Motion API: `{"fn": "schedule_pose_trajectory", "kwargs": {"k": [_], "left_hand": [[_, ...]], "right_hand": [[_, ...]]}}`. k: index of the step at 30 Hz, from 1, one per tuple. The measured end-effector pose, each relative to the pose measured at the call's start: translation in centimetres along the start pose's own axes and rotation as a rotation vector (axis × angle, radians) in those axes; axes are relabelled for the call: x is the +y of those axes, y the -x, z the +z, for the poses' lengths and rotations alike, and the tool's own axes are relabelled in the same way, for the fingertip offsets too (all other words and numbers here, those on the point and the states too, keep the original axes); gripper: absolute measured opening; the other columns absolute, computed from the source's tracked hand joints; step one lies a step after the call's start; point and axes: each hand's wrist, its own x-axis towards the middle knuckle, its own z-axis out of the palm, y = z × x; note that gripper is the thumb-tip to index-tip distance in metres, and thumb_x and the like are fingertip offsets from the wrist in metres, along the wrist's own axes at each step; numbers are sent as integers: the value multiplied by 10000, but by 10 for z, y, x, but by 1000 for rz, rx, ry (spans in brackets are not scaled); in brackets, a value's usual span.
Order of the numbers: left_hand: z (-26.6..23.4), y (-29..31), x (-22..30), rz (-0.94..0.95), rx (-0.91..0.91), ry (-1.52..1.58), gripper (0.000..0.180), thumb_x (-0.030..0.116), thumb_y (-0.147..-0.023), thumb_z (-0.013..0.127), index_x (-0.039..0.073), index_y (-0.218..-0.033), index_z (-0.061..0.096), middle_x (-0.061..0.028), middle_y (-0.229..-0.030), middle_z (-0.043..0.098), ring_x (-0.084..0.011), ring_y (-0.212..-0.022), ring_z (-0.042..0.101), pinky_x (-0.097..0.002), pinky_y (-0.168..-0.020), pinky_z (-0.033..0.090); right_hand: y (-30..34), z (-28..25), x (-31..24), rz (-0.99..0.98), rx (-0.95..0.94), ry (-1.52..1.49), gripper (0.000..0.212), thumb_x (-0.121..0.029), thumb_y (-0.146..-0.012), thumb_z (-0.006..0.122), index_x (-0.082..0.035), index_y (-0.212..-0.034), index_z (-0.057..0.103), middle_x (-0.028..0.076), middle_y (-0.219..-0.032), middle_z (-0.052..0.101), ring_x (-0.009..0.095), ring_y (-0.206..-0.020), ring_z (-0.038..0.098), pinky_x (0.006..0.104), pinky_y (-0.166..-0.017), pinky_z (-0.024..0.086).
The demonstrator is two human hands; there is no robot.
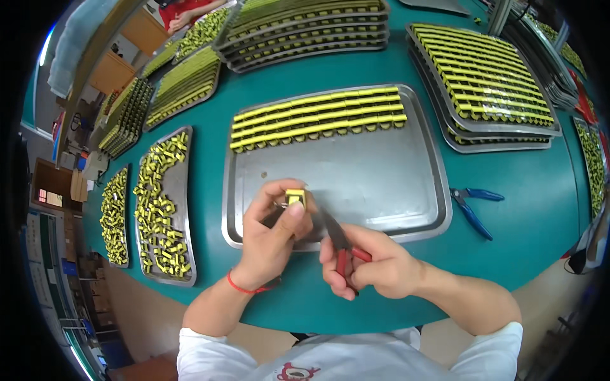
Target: Assembling small electronic components using needle-nose pliers at a production workstation.
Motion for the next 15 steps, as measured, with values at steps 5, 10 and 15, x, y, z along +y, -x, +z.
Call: {"fn": "schedule_pose_trajectory", "kwargs": {"k": [5, 10, 15], "left_hand": [[0, -1, 1, 121, 24, -256, 326, 99, -956, 629, 8, -1255, 534, -25, -940, 554, -76, -769, 508, -219, -667, 428], [4, 3, -5, 304, 55, -386, 351, 41, -911, 673, -17, -1230, 541, -33, -966, 549, -72, -819, 504, -201, -720, 420], [-3, 5, -10, 437, 28, -583, 307, -36, -865, 690, -21, -1148, 573, -51, -958, 546, -74, -764, 496, -197, -639, 407]], "right_hand": [[-1, 6, -10, 146, -48, 23, 438, 122, -710, 426, 6, -1131, 453, 220, -925, 615, 306, -807, 654, 329, -597, 498], [-1, 3, -3, 151, -142, -20, 387, 86, -742, 415, 19, -1121, 457, 254, -1000, 629, 359, -889, 692, 362, -628, 590], [1, 6, -3, 201, -139, -11, 385, 83, -740, 416, 24, -1118, 456, 248, -991, 626, 364, -878, 694, 360, -607, 595]]}}
